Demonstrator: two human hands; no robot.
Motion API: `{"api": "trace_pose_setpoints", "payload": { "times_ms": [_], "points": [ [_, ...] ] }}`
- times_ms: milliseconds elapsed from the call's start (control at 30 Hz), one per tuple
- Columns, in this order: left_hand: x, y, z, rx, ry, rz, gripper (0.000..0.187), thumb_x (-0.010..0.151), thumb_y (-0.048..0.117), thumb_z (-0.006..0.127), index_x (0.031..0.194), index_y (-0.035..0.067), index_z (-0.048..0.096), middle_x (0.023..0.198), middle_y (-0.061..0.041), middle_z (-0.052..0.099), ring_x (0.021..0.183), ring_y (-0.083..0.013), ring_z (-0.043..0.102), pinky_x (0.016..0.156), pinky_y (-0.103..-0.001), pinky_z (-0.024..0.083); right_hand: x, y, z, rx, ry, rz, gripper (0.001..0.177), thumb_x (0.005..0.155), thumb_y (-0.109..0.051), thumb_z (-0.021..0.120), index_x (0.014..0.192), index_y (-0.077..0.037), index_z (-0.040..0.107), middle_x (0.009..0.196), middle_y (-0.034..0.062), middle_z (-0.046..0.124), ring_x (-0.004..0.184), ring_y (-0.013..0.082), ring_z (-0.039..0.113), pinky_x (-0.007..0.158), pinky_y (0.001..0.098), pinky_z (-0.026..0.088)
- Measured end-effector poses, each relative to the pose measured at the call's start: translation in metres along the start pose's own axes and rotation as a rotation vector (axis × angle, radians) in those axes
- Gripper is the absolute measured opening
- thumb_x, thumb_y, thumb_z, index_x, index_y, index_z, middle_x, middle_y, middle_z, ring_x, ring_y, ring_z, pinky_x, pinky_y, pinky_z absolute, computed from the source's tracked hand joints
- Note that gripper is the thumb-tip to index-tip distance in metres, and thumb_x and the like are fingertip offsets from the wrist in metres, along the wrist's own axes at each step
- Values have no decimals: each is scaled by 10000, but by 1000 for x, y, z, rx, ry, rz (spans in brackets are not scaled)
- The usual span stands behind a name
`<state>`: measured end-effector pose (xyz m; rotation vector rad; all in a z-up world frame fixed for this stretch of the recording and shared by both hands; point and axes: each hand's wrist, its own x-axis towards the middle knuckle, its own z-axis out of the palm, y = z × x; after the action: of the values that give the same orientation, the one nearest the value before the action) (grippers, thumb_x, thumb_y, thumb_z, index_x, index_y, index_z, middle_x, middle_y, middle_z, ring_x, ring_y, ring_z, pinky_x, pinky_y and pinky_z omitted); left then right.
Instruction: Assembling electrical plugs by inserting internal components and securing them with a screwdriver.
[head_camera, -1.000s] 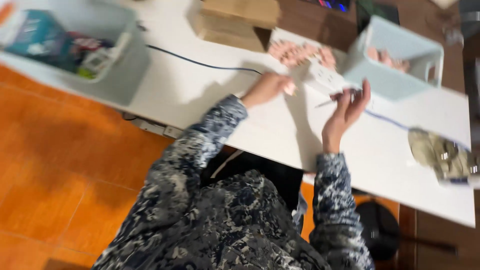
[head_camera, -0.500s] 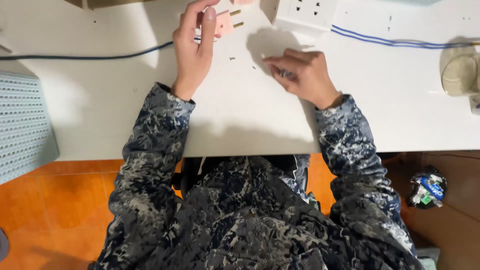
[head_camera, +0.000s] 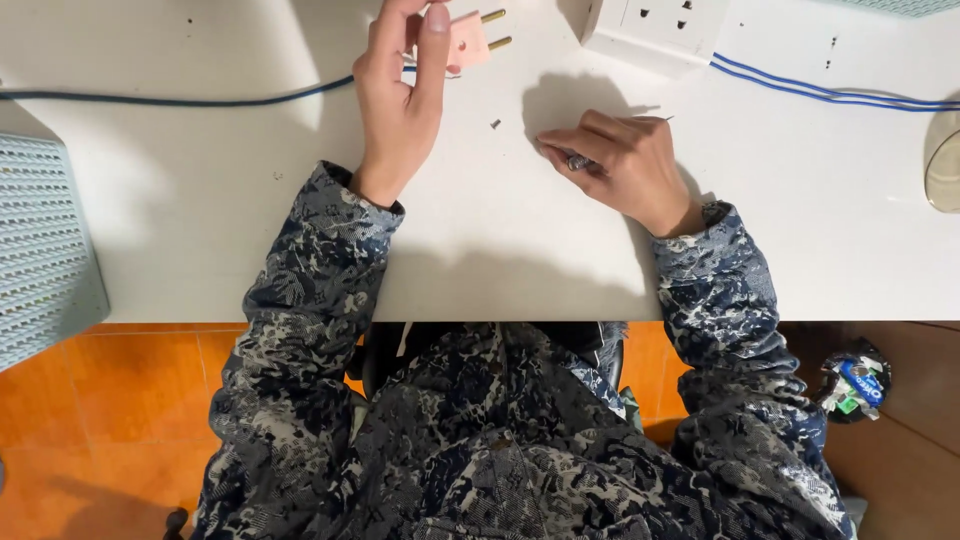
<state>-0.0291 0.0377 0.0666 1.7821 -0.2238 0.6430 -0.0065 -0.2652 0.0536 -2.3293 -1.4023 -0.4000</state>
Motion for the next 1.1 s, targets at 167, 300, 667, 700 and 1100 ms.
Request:
{"api": "trace_pose_setpoints", "payload": {
  "times_ms": [167,300,667,700,1100],
  "points": [
    [-2,-7,4,14,43,9,178,1260,233,532,1289,84,624,924,-60,564,861,-175,517,784,-336,770,-2,0,3,55,-18,-52,67,1190,-189,888,1233,-164,934,894,0,742,640,119,612,557,280,505],
    [-3,-12,4,31,54,2,178,1259,253,541,1313,106,627,904,-64,577,886,-179,570,764,-329,784,0,1,-3,11,46,-2,30,1176,-155,940,1201,-145,953,888,-20,678,616,119,506,548,289,436],
    [-3,-14,5,75,50,5,182,1259,263,542,1319,112,624,949,-74,613,908,-189,566,783,-338,814,-4,1,7,-42,-29,-4,50,1196,-190,891,1234,-182,923,912,-37,714,646,114,546,529,294,423],
    [-3,-14,5,91,47,10,183,1258,264,538,1311,110,621,960,-73,625,905,-191,572,782,-331,806,-6,2,7,-28,-42,-16,73,1202,-214,882,1257,-192,924,938,-35,737,657,117,570,538,299,438],
    [-11,-28,6,115,42,18,250,1312,306,571,1539,213,620,969,-52,712,919,-189,798,886,-330,622,-1,0,0,-14,-53,-44,102,1209,-234,863,1238,-175,941,870,-14,685,599,121,520,512,294,409]
  ]
}}
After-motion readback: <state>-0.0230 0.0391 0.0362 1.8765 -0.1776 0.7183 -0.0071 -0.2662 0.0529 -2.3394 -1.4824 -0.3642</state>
